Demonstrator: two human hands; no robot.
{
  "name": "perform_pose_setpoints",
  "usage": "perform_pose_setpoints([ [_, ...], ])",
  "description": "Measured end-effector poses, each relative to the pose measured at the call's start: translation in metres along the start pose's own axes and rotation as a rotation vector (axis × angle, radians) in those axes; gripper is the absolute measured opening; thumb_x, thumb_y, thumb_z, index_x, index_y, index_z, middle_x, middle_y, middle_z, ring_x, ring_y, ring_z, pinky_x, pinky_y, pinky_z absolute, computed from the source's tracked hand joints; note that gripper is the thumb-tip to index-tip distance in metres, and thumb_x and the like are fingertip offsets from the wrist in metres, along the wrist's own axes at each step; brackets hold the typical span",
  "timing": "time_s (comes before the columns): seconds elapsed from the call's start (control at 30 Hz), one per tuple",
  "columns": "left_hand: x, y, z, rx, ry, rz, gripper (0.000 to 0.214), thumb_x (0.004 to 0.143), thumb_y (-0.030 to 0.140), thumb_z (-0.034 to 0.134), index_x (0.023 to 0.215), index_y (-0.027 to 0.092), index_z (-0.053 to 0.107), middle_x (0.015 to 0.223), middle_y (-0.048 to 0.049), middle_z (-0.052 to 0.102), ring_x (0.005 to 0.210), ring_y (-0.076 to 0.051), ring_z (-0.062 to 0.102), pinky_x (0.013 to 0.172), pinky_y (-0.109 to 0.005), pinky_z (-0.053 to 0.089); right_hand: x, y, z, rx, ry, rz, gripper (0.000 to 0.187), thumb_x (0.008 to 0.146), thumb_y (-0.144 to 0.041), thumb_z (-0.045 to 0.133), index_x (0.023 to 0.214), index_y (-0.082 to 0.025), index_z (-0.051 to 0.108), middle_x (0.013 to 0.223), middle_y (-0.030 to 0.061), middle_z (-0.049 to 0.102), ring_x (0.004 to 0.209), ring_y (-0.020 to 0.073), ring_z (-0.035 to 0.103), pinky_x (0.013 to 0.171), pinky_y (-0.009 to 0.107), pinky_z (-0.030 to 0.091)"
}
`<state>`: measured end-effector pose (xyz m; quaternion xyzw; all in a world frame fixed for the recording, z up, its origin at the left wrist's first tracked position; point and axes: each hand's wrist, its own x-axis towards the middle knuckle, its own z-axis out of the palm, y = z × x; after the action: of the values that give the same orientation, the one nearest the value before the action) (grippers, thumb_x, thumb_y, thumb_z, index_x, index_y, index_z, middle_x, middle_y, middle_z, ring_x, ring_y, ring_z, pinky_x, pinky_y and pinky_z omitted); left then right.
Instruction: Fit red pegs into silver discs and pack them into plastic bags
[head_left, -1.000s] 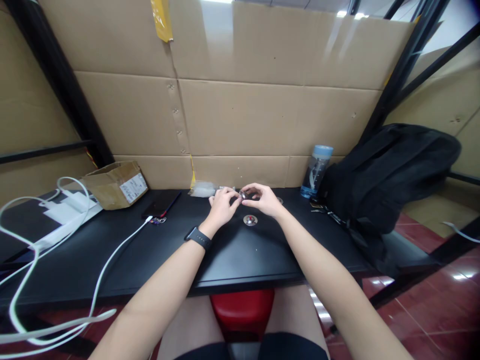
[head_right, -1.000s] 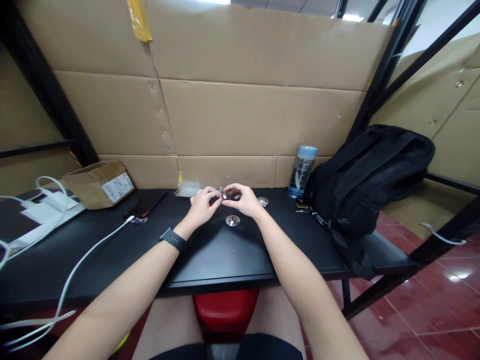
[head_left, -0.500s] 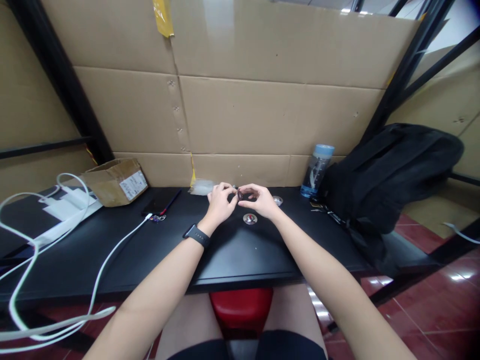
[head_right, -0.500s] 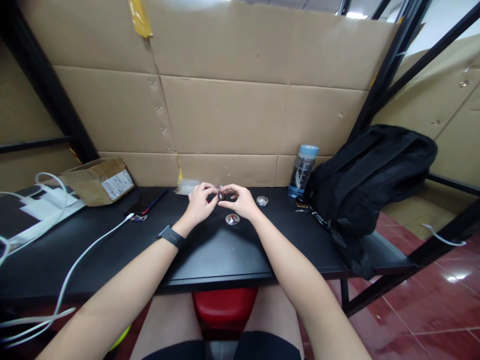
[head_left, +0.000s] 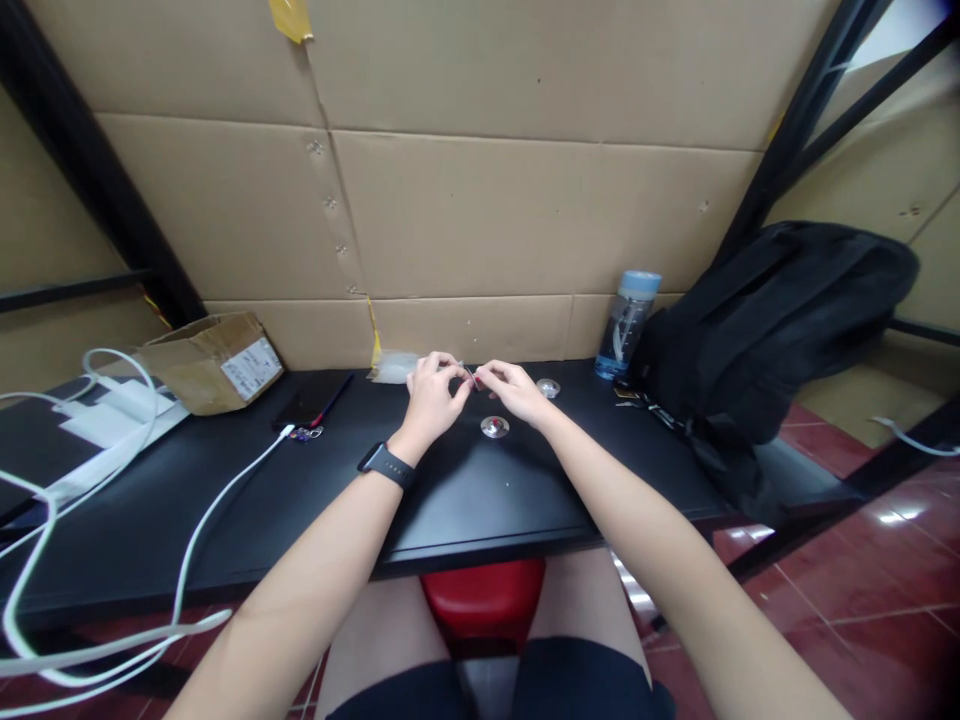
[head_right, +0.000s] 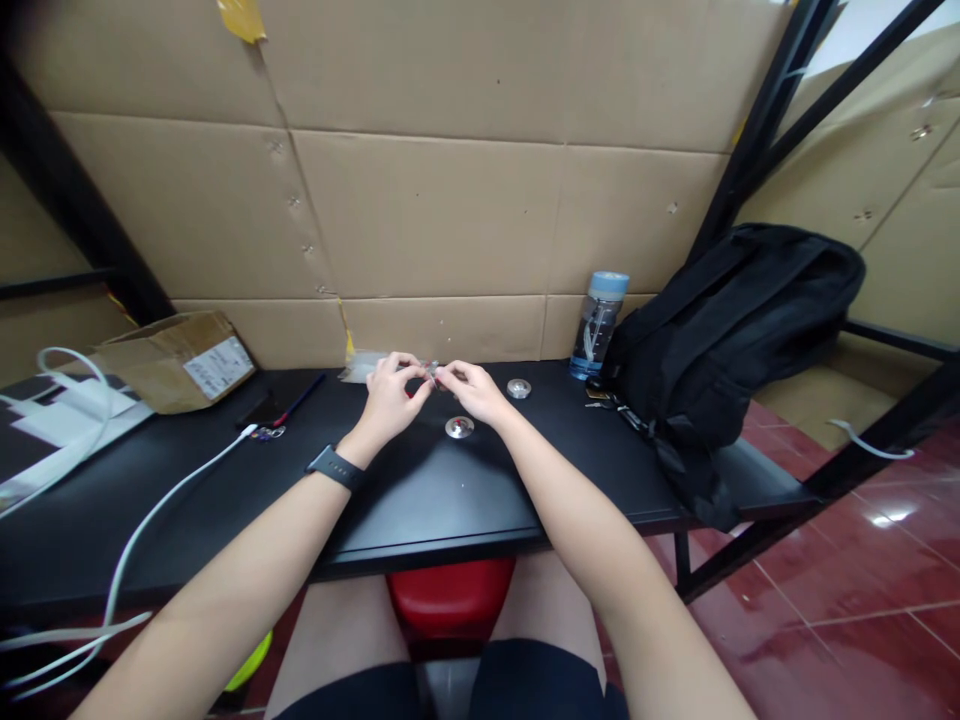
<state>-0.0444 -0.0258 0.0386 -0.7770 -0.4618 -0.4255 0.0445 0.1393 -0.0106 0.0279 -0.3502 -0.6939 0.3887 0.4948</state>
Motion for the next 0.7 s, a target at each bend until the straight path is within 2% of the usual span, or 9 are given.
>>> perform_pose_setpoints([
  [0.07,0.000,0.001,0.000,-0.010,0.006,-0.007,0.008,0.089,0.030,0.068,0.088,0.023,0.074,0.112,-0.0080,0.063,0.112,-0.028,0.055,0.094,-0.045,0.041,0.001,0.000,-0.004,-0.081,-0.034,0.009,0.037,0.093,-0.053,0.056,0.091,-0.018,0.066,0.087,0.0027,0.070,0.083,0.0167,0.066,0.067,0.026,0.050],
  [0.17,0.001,0.004,-0.001,-0.042,0.000,-0.005,0.008,0.088,0.031,0.069,0.087,0.024,0.074,0.110,-0.0070,0.063,0.111,-0.028,0.055,0.096,-0.045,0.042,0.001,-0.001,-0.008,-0.171,-0.056,-0.069,0.029,0.093,-0.046,0.059,0.090,-0.018,0.067,0.087,0.0016,0.070,0.081,0.0161,0.064,0.073,0.027,0.050],
  [0.27,0.003,0.005,-0.004,-0.131,0.061,-0.032,0.009,0.091,0.025,0.062,0.095,0.023,0.070,0.107,-0.0066,0.063,0.109,-0.025,0.058,0.096,-0.041,0.043,0.001,-0.002,-0.010,-0.305,0.020,-0.144,0.021,0.092,-0.036,0.061,0.088,-0.018,0.070,0.091,0.0034,0.072,0.087,0.0175,0.065,0.082,0.031,0.049],
  [0.33,0.004,0.005,-0.006,-0.205,0.088,-0.040,0.014,0.095,0.022,0.054,0.100,0.022,0.067,0.108,-0.0062,0.064,0.107,-0.022,0.060,0.096,-0.038,0.045,0.000,-0.003,-0.011,-0.412,0.055,-0.168,0.017,0.092,-0.030,0.062,0.085,-0.018,0.070,0.096,0.0054,0.073,0.090,0.0183,0.065,0.082,0.031,0.048],
  [0.4,0.004,0.003,-0.005,-0.221,0.032,-0.017,0.015,0.096,0.025,0.054,0.103,0.023,0.067,0.109,-0.0054,0.065,0.109,-0.022,0.060,0.097,-0.037,0.044,-0.001,-0.004,-0.011,-0.468,0.047,-0.182,0.016,0.091,-0.028,0.062,0.082,-0.018,0.070,0.101,0.0071,0.072,0.092,0.0186,0.065,0.078,0.030,0.048],
  [0.53,0.000,-0.001,0.003,-0.116,-0.155,0.045,0.017,0.092,0.038,0.065,0.101,0.026,0.072,0.111,-0.0042,0.068,0.114,-0.026,0.059,0.097,-0.041,0.042,-0.001,-0.006,-0.011,-0.423,0.037,-0.197,0.017,0.093,-0.028,0.061,0.083,-0.017,0.071,0.108,0.0088,0.070,0.096,0.0186,0.066,0.077,0.029,0.049],
  [0.63,-0.001,-0.006,0.007,-0.070,-0.201,0.056,0.016,0.090,0.040,0.066,0.096,0.027,0.075,0.110,-0.0042,0.070,0.110,-0.026,0.060,0.093,-0.040,0.041,-0.001,-0.008,-0.014,-0.427,0.031,-0.196,0.019,0.093,-0.028,0.060,0.083,-0.017,0.071,0.109,0.0094,0.070,0.097,0.0185,0.065,0.076,0.028,0.049],
  [0.7,0.000,-0.010,0.007,-0.036,-0.206,0.050,0.015,0.090,0.039,0.067,0.091,0.027,0.076,0.107,-0.0041,0.071,0.107,-0.026,0.060,0.091,-0.039,0.041,-0.003,-0.010,-0.019,-0.470,-0.009,-0.168,0.018,0.092,-0.031,0.062,0.085,-0.017,0.072,0.099,0.0071,0.072,0.088,0.0169,0.065,0.073,0.027,0.048],
])
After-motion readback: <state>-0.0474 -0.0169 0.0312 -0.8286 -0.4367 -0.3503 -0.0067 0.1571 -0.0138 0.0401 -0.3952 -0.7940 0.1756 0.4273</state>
